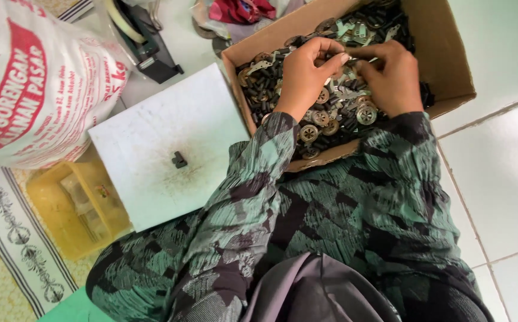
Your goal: Sorting various small metal hardware components like gears and buttons from a large box into smaller bags and bins.
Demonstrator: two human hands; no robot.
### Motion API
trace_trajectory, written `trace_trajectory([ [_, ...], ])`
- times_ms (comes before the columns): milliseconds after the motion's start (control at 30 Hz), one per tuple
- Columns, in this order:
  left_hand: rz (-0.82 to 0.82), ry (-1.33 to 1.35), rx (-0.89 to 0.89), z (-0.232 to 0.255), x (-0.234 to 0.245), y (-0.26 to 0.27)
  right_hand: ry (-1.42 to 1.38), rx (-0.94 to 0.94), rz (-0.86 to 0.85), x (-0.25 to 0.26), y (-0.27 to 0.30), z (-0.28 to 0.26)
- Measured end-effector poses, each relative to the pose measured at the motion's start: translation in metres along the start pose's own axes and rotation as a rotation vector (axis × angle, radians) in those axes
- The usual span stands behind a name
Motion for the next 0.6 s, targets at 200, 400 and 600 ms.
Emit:
trace_trajectory([
  [200,-0.062,-0.131,0.026,0.074,0.110,0.095,0.009,0.176,0.087,0.016,0.047,-0.065],
  [400,0.286,-0.292,0.199,0.080,0.250,0.209,-0.227,0.287,-0.156,-0.049,0.094,-0.135],
  [600,0.417,-0.313,0.178,0.023,0.281,0.252,-0.114,0.390,-0.330,-0.149,0.120,-0.198],
])
Point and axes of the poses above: each hand's wrist, its own y-axis away from the middle knuckle, its own x-axis out of the back of the hand, z = x × y, the point moved 3 cm from there along -y, towards the middle knuckle, and after that the axes turned 7 degrees about -x, right-handed, at the moved point
